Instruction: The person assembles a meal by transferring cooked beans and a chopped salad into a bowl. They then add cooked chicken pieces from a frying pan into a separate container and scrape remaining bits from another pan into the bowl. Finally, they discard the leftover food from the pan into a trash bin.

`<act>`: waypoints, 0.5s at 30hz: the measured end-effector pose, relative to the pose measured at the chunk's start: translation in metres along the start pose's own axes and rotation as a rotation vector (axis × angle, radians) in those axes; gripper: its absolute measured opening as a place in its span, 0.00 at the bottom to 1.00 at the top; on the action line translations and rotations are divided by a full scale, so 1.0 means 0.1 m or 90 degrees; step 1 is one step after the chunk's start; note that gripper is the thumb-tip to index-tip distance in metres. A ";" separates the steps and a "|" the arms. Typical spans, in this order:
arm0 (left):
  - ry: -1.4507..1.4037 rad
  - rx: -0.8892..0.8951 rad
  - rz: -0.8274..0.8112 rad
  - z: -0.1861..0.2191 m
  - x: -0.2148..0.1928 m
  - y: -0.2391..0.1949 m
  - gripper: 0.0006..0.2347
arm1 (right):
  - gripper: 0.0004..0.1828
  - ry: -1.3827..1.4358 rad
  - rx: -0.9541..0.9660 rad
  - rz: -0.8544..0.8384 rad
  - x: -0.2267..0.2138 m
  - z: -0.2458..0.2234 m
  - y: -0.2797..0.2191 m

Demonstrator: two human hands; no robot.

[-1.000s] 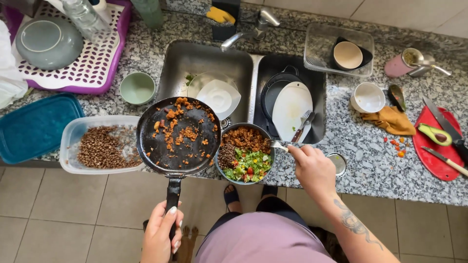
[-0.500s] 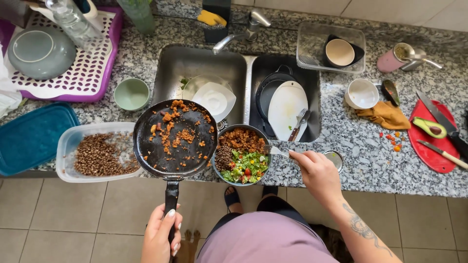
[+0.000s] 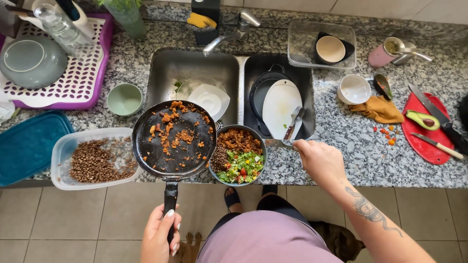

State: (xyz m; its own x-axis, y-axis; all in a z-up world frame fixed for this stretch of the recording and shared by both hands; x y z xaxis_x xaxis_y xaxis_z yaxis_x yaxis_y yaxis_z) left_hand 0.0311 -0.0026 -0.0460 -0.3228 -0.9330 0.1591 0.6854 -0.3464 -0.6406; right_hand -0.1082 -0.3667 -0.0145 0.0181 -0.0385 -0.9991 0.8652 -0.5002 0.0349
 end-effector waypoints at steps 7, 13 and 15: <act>0.008 -0.002 0.020 0.02 0.04 -0.04 0.12 | 0.11 0.039 -0.136 0.048 0.31 0.17 -0.03; -0.010 -0.016 0.002 0.06 0.13 -0.04 0.10 | 0.17 0.080 -0.072 0.041 0.39 0.34 -0.13; 0.020 -0.056 0.014 0.18 0.23 -0.09 0.10 | 0.17 0.150 -0.056 0.028 0.37 0.32 -0.14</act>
State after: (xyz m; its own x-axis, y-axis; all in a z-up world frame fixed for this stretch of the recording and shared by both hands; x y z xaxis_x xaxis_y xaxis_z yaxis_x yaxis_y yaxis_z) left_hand 0.0293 -0.0228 -0.0237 -0.3301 -0.9361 0.1217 0.6331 -0.3151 -0.7070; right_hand -0.1358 -0.3886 -0.0514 0.1638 0.1502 -0.9750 0.9010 -0.4252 0.0859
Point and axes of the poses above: each hand's wrist, its own y-axis towards the middle knuckle, its own x-axis out of the palm, z = x × y, the point moved 2 cm from there along y, towards the middle knuckle, and after that the axes turned 3 degrees about -y, right-handed, at the moved point
